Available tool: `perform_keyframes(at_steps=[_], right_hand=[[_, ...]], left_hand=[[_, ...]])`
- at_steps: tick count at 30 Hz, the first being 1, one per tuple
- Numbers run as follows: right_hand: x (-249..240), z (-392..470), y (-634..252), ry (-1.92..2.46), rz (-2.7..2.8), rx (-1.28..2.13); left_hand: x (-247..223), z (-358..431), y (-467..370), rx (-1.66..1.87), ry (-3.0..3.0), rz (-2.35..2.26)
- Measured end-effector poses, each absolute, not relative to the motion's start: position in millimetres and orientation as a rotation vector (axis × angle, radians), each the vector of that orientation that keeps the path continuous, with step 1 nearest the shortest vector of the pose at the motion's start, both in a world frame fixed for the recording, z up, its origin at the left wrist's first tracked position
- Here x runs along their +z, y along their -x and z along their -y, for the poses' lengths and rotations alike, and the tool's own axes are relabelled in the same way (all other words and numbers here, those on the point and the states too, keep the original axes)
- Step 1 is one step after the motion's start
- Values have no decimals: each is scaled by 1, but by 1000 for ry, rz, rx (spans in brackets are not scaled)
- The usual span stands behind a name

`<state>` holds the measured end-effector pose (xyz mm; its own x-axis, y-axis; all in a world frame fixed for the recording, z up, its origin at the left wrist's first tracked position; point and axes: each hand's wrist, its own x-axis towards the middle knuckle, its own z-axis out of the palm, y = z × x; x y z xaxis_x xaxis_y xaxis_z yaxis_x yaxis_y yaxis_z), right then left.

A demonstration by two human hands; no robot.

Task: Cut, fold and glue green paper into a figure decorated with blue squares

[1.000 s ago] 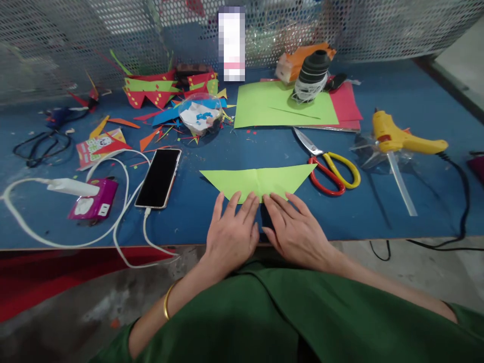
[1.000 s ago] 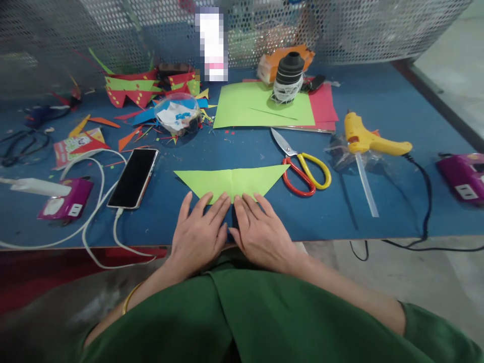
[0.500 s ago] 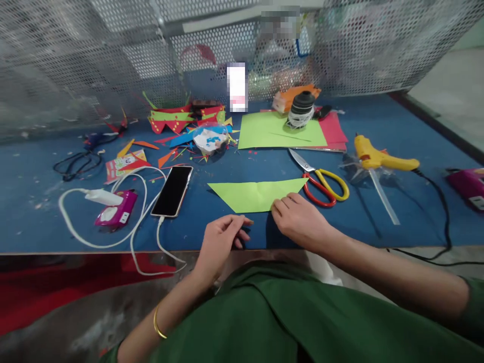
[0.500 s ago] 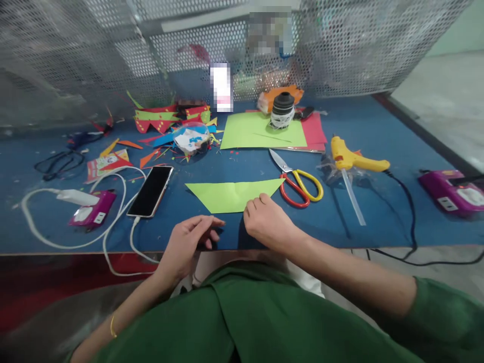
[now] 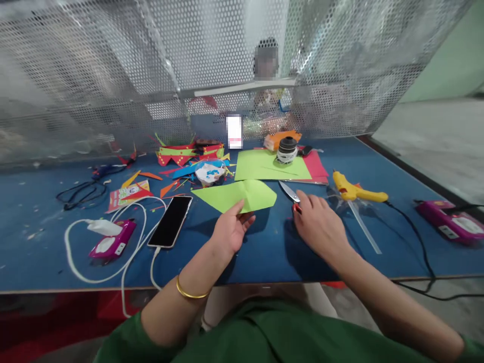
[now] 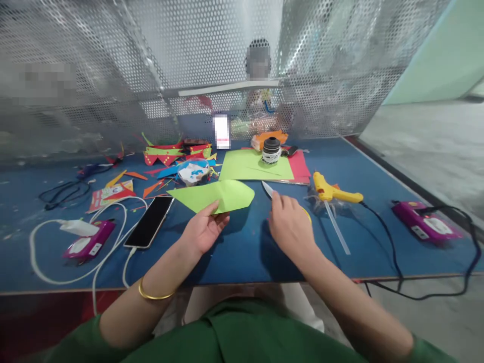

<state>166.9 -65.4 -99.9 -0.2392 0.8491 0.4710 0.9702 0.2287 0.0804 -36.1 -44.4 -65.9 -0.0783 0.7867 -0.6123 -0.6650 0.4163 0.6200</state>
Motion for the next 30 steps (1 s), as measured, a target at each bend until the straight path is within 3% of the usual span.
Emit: perform_keyframes(at_steps=[3,12,16,19,24,30], right_hand=[[-107,62,-184,2071,2200,-289],[-117,43,-202,2149,2094,81],[-115,54,-187,1755,1477,725],[-100,55,-161,1342,1139,1016],[-80,29,-123,1113,734,1266],[-97,14,-103,1097,725,1313]], left_hand=[[-59,30,37,1257,-184,-1068],[-70,5,41,1353,-231,-1029],[-78,2,45,1391,-216,-1028],[-80,3,45,1406,-210,-1016],[-78,6,44,1415,-201,-1003],[-83,10,40,1420,-259,-1005]])
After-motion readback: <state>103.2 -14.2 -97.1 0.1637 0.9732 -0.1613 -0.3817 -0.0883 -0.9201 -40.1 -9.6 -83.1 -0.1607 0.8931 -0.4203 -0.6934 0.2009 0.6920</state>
